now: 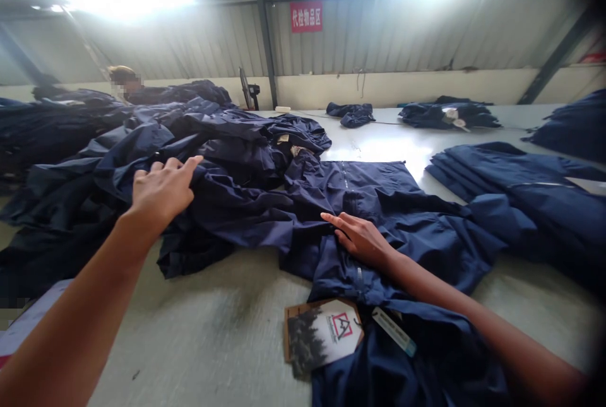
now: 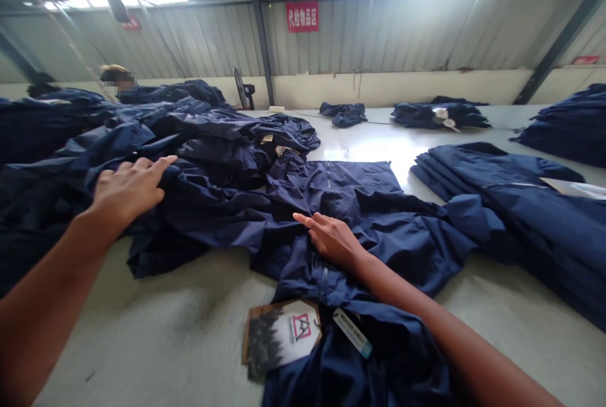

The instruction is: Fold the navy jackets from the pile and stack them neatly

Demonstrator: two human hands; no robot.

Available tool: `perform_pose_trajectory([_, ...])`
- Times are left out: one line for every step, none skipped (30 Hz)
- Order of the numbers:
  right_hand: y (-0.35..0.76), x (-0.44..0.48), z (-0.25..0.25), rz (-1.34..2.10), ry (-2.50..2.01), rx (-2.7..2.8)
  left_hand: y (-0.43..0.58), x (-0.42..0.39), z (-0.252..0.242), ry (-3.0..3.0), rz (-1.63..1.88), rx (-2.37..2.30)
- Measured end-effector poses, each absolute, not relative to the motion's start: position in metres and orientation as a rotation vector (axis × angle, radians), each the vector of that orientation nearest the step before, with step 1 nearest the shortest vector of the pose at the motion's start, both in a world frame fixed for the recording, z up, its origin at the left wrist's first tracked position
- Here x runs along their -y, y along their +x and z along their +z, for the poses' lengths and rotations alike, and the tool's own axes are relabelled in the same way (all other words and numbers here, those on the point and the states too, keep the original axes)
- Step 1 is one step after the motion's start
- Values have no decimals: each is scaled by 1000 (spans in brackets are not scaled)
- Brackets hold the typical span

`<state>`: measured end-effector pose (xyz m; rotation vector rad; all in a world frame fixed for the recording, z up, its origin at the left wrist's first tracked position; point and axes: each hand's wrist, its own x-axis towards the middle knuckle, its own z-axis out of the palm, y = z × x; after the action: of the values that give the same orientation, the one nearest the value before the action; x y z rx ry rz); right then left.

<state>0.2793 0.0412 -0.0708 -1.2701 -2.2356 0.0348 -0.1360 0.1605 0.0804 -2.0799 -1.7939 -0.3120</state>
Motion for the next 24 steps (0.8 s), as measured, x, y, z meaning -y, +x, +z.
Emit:
perform_pose_trajectory([280, -41, -72, 36, -1262, 2231, -138, -158, 81, -2083, -243, 1756])
perform_pose_trajectory([280, -41, -73, 41, -1253, 2219, -135, -156, 81, -2136, -211, 1694])
perform_pose_trajectory([280, -40, -74, 50, -1240, 2202, -127, -153, 78, -2249, -207, 1600])
perform_pose_trajectory([279, -39, -75, 65, -1223, 2182, -114, -149, 74, -2410, -224, 1479])
perform_pose_trajectory([279, -38, -76, 83, -1199, 2161, -98, -145, 67, -2591, -257, 1341])
perform_pose_trajectory([278, -37, -75, 98, -1171, 2140, -79, -140, 59, -2775, -299, 1204])
perform_pose_trajectory([278, -36, -74, 102, -1144, 2124, -60, -135, 49, -2927, -349, 1084])
perform_pose_trajectory([279, -37, -71, 85, -1125, 2111, -42, -131, 38, -3013, -394, 1024])
perform_pose_trajectory([282, -38, -66, 45, -1128, 2102, -28, -128, 25, -3057, -419, 1025])
perform_pose_trajectory([287, -41, -61, -16, -1164, 2094, -18, -126, 13, -3079, -418, 1068])
perform_pose_trajectory([296, -43, -56, -89, -1245, 2079, -14, -126, 1, -3093, -370, 1140])
perform_pose_trajectory([307, -45, -51, -162, -1374, 2053, -16, -127, -9, -3109, -276, 1221])
perform_pose_trajectory([322, -47, -48, -217, -1547, 2013, -22, -131, -18, -3123, -143, 1298])
perform_pose_trajectory([338, -46, -46, -237, -1751, 1965, -33, -135, -23, -3130, -2, 1359])
perform_pose_trajectory([356, -43, -46, -213, -1961, 1918, -45, -140, -26, -3133, 121, 1400])
perform_pose_trajectory([375, -37, -48, -143, -2159, 1887, -58, -145, -25, -3141, 209, 1418])
perform_pose_trajectory([392, -30, -52, -35, -2314, 1890, -70, -149, -22, -3160, 259, 1413])
perform_pose_trajectory([408, -21, -56, 72, -2407, 1920, -79, -153, -16, -3193, 286, 1393])
perform_pose_trajectory([421, -12, -59, 131, -2454, 1952, -85, -157, -8, -3229, 309, 1369])
perform_pose_trajectory([431, -5, -61, 174, -2474, 1999, -87, -162, 1, -3256, 349, 1357])
perform_pose_trajectory([439, 0, -60, 186, -2474, 2047, -84, -167, 10, -3270, 402, 1361])
perform_pose_trajectory([444, 2, -58, 165, -2463, 2085, -77, -174, 19, -3268, 442, 1374])
perform_pose_trajectory([447, 0, -54, 112, -2442, 2105, -64, -183, 27, -3252, 451, 1383])
perform_pose_trajectory([449, -7, -48, 24, -2409, 2093, -48, -195, 33, -3226, 407, 1372])
